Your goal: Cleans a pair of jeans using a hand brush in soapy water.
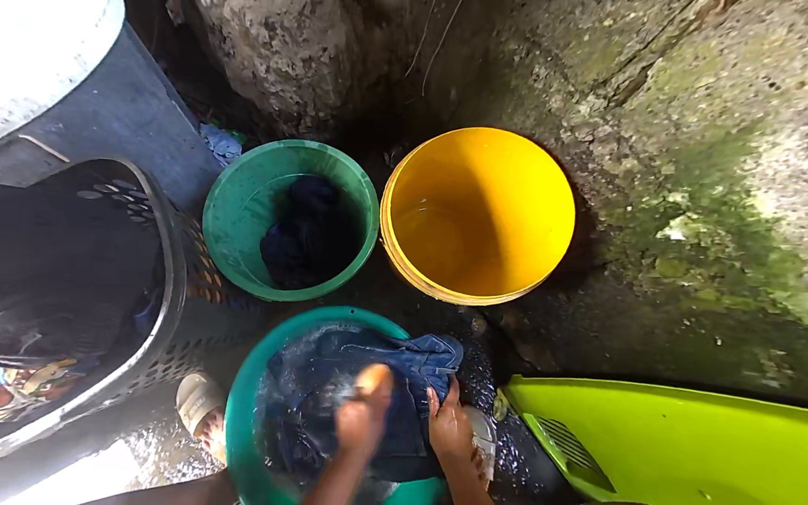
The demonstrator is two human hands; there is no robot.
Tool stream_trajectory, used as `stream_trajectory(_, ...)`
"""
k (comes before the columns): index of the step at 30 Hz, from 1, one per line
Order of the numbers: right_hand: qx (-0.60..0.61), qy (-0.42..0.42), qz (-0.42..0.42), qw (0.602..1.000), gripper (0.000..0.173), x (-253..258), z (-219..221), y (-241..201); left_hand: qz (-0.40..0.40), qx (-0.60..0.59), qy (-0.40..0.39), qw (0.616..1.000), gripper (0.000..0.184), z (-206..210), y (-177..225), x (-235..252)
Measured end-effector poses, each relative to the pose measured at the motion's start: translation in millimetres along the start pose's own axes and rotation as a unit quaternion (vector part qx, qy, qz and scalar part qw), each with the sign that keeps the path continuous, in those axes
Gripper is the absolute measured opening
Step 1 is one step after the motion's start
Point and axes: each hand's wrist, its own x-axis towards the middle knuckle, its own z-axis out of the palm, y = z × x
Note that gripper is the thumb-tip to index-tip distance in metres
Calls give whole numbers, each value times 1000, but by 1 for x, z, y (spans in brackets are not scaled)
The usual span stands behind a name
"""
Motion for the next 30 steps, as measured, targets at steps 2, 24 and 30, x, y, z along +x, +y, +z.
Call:
stream_trajectory(2,-1,-25,-6,1000,66,-3,-2,3,197,-73,102,972,31,39,41,-4)
stream_trajectory(24,4,-13,11,1000,72,2,1,0,-162,51,39,985,39,-33,-99,23)
stream_trajectory(30,9,-17,2,1000,70,4,1,1,154,50,96,982,31,37,-38,24)
